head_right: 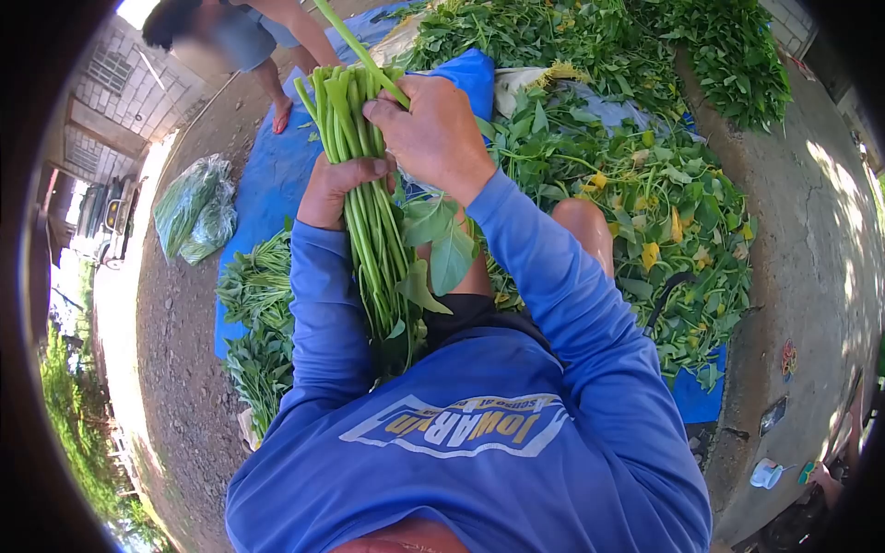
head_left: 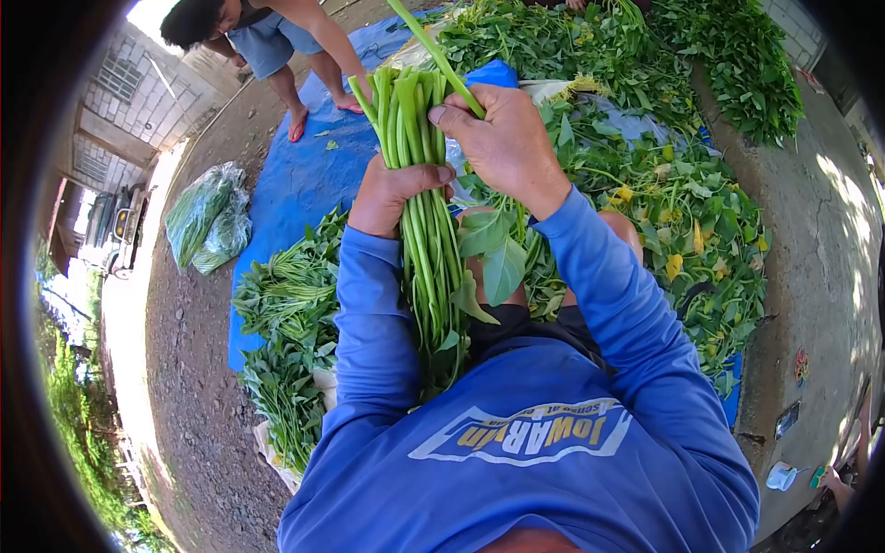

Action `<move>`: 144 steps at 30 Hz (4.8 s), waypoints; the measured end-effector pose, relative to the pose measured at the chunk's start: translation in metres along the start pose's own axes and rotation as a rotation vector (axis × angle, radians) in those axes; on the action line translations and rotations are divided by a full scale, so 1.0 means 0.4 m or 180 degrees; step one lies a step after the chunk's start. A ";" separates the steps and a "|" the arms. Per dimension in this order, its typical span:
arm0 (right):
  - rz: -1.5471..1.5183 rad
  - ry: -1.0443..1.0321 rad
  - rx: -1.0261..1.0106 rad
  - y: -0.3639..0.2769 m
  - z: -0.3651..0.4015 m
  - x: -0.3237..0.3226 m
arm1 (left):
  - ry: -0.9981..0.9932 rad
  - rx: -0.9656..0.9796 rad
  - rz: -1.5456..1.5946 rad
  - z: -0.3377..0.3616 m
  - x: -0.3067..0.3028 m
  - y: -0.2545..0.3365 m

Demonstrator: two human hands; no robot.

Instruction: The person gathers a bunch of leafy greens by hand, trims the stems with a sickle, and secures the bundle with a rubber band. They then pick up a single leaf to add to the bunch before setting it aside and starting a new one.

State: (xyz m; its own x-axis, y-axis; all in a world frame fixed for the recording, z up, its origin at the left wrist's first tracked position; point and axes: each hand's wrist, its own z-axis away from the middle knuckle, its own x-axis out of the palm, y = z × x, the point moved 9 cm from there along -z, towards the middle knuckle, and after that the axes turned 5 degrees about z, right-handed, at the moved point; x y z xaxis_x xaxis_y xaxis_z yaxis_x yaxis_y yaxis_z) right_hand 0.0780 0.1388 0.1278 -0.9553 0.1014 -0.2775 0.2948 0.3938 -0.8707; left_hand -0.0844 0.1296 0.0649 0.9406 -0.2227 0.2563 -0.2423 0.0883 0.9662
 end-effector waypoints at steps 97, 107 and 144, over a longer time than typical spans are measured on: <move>-0.3037 -0.0043 0.1754 0.330 0.365 0.004 | -0.1390 -0.1507 0.0024 0.144 0.171 -0.394; -0.2699 0.0323 0.1572 0.361 0.363 -0.078 | -0.1564 -0.2028 -0.0159 0.124 0.226 -0.462; -0.3071 0.0254 0.1349 0.295 0.279 -0.032 | -0.1465 -0.0657 -0.1629 0.082 0.188 -0.305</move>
State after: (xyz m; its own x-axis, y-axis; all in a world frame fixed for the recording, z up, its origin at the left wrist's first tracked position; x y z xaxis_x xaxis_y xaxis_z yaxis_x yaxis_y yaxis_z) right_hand 0.1272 0.0819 -0.0166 -0.7829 -0.0186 0.6218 -0.6218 -0.0101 -0.7831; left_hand 0.0082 0.0703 -0.0328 0.7176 -0.6680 -0.1971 0.2949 0.0350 0.9549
